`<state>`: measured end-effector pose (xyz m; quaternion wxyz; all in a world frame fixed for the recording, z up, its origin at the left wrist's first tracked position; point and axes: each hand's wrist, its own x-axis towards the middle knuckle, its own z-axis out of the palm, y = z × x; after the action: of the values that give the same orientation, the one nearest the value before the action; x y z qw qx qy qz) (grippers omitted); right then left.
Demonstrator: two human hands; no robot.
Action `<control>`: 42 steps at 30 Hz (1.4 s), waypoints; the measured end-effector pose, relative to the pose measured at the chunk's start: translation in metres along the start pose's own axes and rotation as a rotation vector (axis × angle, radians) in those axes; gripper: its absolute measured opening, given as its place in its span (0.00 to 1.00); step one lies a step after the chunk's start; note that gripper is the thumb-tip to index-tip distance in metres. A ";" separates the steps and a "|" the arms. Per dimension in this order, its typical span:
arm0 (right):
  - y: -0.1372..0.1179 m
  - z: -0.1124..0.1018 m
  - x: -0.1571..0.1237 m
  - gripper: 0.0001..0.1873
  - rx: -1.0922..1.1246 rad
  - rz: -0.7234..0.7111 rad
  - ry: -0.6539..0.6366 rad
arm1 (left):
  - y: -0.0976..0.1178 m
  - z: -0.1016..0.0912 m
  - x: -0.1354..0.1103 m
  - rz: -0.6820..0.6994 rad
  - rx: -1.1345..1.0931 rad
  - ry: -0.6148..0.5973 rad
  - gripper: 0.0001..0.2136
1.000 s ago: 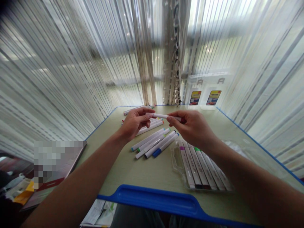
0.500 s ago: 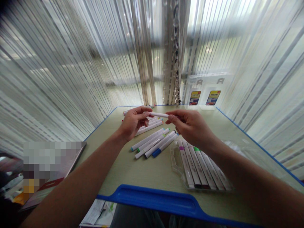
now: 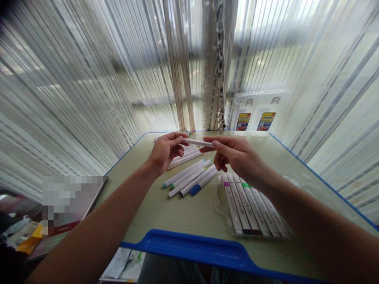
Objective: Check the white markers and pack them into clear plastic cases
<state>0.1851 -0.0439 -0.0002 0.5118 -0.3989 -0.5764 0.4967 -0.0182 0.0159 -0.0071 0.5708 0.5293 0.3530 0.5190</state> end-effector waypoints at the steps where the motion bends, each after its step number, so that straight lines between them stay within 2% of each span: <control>1: 0.000 0.000 0.000 0.16 0.009 0.000 -0.003 | 0.000 0.000 0.000 -0.001 0.000 -0.002 0.05; 12: -0.003 0.000 -0.001 0.14 0.094 0.033 -0.025 | 0.000 -0.001 -0.001 -0.007 -0.004 0.005 0.08; 18: -0.002 -0.002 0.002 0.11 0.115 0.016 0.054 | 0.000 -0.002 -0.001 -0.016 -0.017 -0.021 0.09; 30: 0.003 -0.014 0.011 0.11 0.113 -0.017 0.227 | 0.002 -0.002 -0.005 0.016 -0.091 -0.227 0.10; 35: 0.002 -0.015 0.014 0.10 0.173 0.015 0.264 | 0.003 -0.003 -0.007 0.022 -0.113 -0.331 0.12; 42: 0.002 -0.016 0.015 0.08 0.192 0.054 0.269 | 0.006 -0.003 -0.012 0.041 -0.100 -0.383 0.12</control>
<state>0.1984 -0.0266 0.0008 0.6068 -0.4263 -0.4415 0.5051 -0.0245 0.0043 -0.0031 0.6424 0.5965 0.2007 0.4373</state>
